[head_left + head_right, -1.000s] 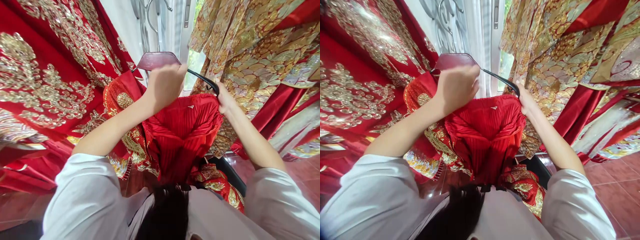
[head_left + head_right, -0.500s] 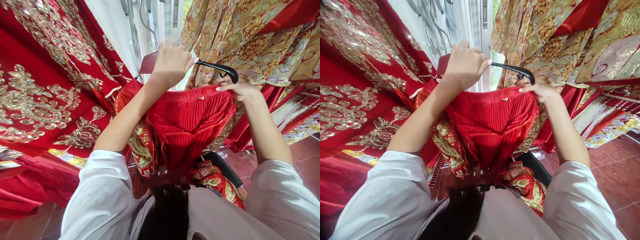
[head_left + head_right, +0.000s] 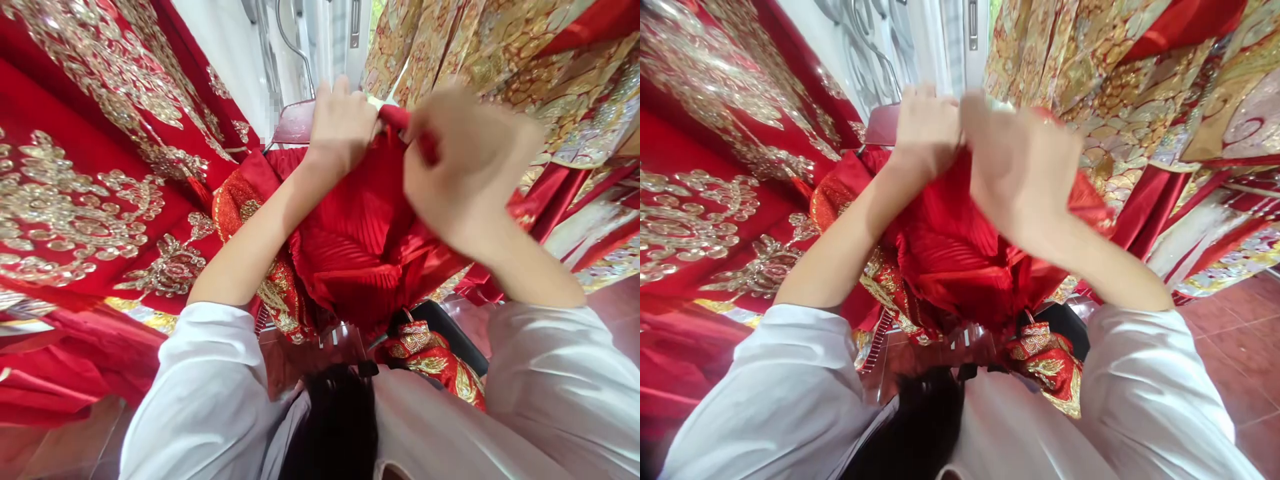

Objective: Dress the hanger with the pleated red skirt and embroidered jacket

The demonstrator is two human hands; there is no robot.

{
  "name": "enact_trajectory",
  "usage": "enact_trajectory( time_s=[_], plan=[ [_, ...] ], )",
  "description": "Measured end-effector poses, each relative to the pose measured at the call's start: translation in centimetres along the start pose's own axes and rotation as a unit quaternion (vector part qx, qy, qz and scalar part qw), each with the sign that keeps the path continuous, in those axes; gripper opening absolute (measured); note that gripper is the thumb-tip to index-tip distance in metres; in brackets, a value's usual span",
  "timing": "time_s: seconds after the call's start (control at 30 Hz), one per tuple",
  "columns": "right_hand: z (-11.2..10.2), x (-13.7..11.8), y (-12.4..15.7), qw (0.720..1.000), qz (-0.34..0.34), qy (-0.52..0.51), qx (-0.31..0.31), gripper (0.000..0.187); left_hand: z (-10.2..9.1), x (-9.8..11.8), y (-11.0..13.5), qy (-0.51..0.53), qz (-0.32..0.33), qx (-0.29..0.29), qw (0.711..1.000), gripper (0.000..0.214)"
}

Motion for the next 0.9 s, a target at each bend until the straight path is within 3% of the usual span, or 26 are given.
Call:
enact_trajectory(
  time_s=[0.13, 0.2, 0.27, 0.33, 0.43, 0.53, 0.6, 0.67, 0.8, 0.9],
  plan=[
    [5.4, -3.2, 5.3, 0.984, -0.151, 0.052, -0.077, 0.041, -0.3, 0.0, 0.2, -0.036, 0.022, -0.005, 0.999, 0.042],
    [7.9, -3.5, 5.8, 0.971, -0.202, 0.052, -0.115, 0.041, -0.6, -0.4, 0.8, -0.035, 0.057, -0.014, 0.998, 0.041],
    [9.1, -3.3, 5.2, 0.965, -0.207, 0.038, -0.156, 0.036, -1.7, -1.4, 2.0, 0.005, 0.099, -0.002, 0.995, 0.045],
    [8.7, -2.7, 3.8, 0.971, -0.173, -0.012, -0.166, 0.033, -3.7, -3.1, 4.0, 0.055, 0.101, 0.059, 0.992, 0.048],
    [6.4, -1.5, 0.5, 0.982, -0.109, -0.142, -0.059, 0.032, -7.0, -7.0, 8.0, 0.035, 0.001, 0.153, 0.988, 0.049],
    [5.0, -1.3, -3.5, 0.959, -0.128, -0.252, 0.038, 0.023, -8.3, -11.1, 11.4, 0.004, -0.114, 0.053, 0.992, 0.052],
    [5.3, -2.1, -6.1, 0.944, -0.163, -0.286, 0.007, 0.022, -7.8, -13.0, 12.7, 0.030, -0.147, -0.047, 0.988, 0.053],
    [6.2, -3.1, -7.9, 0.929, -0.172, -0.323, -0.056, 0.030, -6.8, -14.0, 13.3, 0.065, -0.144, -0.089, 0.983, 0.053],
    [7.5, -4.2, -9.2, 0.875, -0.165, -0.436, -0.129, 0.035, -5.5, -14.2, 13.4, 0.073, -0.142, -0.037, 0.986, 0.057],
    [7.6, -3.9, -9.2, 0.860, -0.167, -0.462, -0.135, 0.039, -5.4, -14.2, 13.4, 0.073, -0.171, -0.016, 0.982, 0.061]
  ],
)
Point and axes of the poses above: each hand's wrist, its own y-axis away from the middle knuckle, its own z-axis out of the palm, x = y × z, the point moved 2 cm from there along -y, towards the middle knuckle, and after that the axes turned 6 degrees about x, right-handed, at the moved point
